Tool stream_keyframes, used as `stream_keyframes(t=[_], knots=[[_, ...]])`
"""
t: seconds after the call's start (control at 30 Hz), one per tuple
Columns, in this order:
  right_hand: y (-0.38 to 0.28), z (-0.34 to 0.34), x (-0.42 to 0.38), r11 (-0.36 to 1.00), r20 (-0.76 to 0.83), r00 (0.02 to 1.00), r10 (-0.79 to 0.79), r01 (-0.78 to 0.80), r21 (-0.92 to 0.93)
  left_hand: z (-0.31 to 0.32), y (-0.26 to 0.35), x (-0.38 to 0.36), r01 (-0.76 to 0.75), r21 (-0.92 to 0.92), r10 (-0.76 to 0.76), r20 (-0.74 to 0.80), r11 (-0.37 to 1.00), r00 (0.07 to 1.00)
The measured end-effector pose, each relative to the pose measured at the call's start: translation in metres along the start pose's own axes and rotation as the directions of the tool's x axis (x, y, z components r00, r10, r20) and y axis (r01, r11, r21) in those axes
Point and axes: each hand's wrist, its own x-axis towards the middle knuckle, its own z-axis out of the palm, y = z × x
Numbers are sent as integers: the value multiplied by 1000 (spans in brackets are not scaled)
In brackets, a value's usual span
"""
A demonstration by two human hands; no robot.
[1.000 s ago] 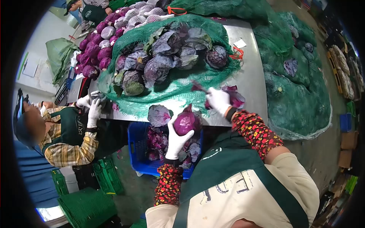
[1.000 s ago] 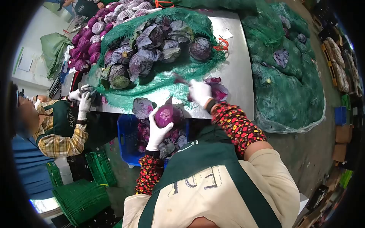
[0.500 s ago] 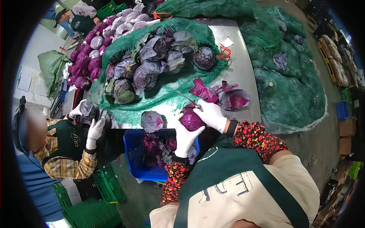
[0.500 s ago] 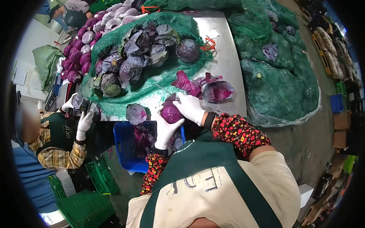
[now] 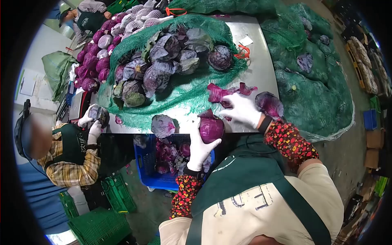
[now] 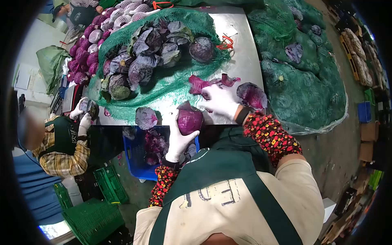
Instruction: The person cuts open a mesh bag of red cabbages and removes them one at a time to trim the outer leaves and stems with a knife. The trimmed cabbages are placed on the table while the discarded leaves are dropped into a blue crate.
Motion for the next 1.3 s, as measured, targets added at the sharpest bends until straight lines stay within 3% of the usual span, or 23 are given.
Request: stream_keyframes(t=[0.07, 0.17, 0.2, 0.3, 0.43, 0.5, 0.57, 0.63, 0.67, 0.7, 0.73, 0.77, 0.83, 0.9, 0.93, 0.97, 1.0, 1.03, 1.07, 1.1, 1.17, 1.23, 1.3], knots=[[-28, 11, 0, 988, 95, 995, -38, 23, 151, 5, 9, 5, -43, 77, 41, 36, 996, 999], [-12, 45, 22, 988, -54, 987, -152, 149, -47, 6, 16, 1, -103, 181, 94, 56, 978, 994], [-1, 44, 29, 977, -50, 995, -86, 74, -198, 4, 13, -2, -76, 149, 69, 49, 986, 996], [52, 54, 35, 963, 29, 995, 92, -81, -257, -5, 7, -13, -35, 113, 31, 33, 993, 999], [66, 66, 35, 967, -54, 987, 154, -162, -198, -9, 13, -20, -65, 70, 67, -28, 995, 997], [72, 68, 43, 941, -144, 980, 137, -174, -291, -2, -10, -28, -27, 3, 27, -88, 1000, 996], [76, 56, 47, 937, -231, 952, 201, -256, -237, -2, -22, -37, -27, -122, 10, -145, 992, 989], [85, 43, 51, 921, -149, 946, 287, -315, -229, -3, -33, -48, -13, -155, -11, -149, 988, 989], [83, 42, 47, 943, -183, 957, 226, -262, -205, 1, -44, -52, 115, -410, -180, -122, 905, 976], [81, 41, 40, 960, -215, 962, 168, -209, -185, 8, -56, -58, 229, -635, -335, -50, 738, 941], [63, 33, 30, 967, -209, 964, 163, -199, -161, 0, -13, -47, 409, -753, -560, 64, 516, 826], [36, 23, 19, 972, -206, 966, 159, -189, -137, 7, -26, -40, 480, -766, -691, 65, 427, 720], [6, 22, -3, 988, -147, 977, 155, -153, 27, 4, -24, -28, 390, -906, -568, 237, 162, 788], [10, 48, -17, 986, -111, 993, 34, -16, 165, 9, -24, -21, 371, -919, -517, 256, 131, 817], [0, 43, -18, 887, 201, 965, 168, -236, 396, 11, -21, -19, 359, -897, -501, 194, 256, 843], [-9, 37, -19, 703, 511, 837, 198, -484, 521, 12, -17, -17, 338, -860, -474, 132, 381, 870], [-4, 47, -19, 550, 565, 818, 103, -521, 653, 16, -11, -17, 313, -848, -477, 83, 428, 875], [-4, 46, -17, 550, 560, 822, 100, -515, 658, 23, 3, -20, 269, -821, -512, -32, 503, 858], [-1, 43, -16, 408, 565, 822, 77, -543, 734, 23, 10, -18, 140, -640, -347, -209, 756, 914], [2, 41, -16, 253, 567, 822, 56, -561, 788, 21, 16, -17, -6, -390, -132, -327, 921, 936], [-8, 21, -16, 120, 542, 838, -61, -533, 838, 5, 36, -11, 18, -402, -133, -259, 916, 957], [-5, 16, -10, 133, 478, 866, -149, -461, 877, -5, 43, -7, -206, -133, 167, -254, 969, 953], [-28, -9, -8, -12, 414, 876, -245, -430, 903, -13, 75, 0, -253, -513, 137, -253, 820, 958]])
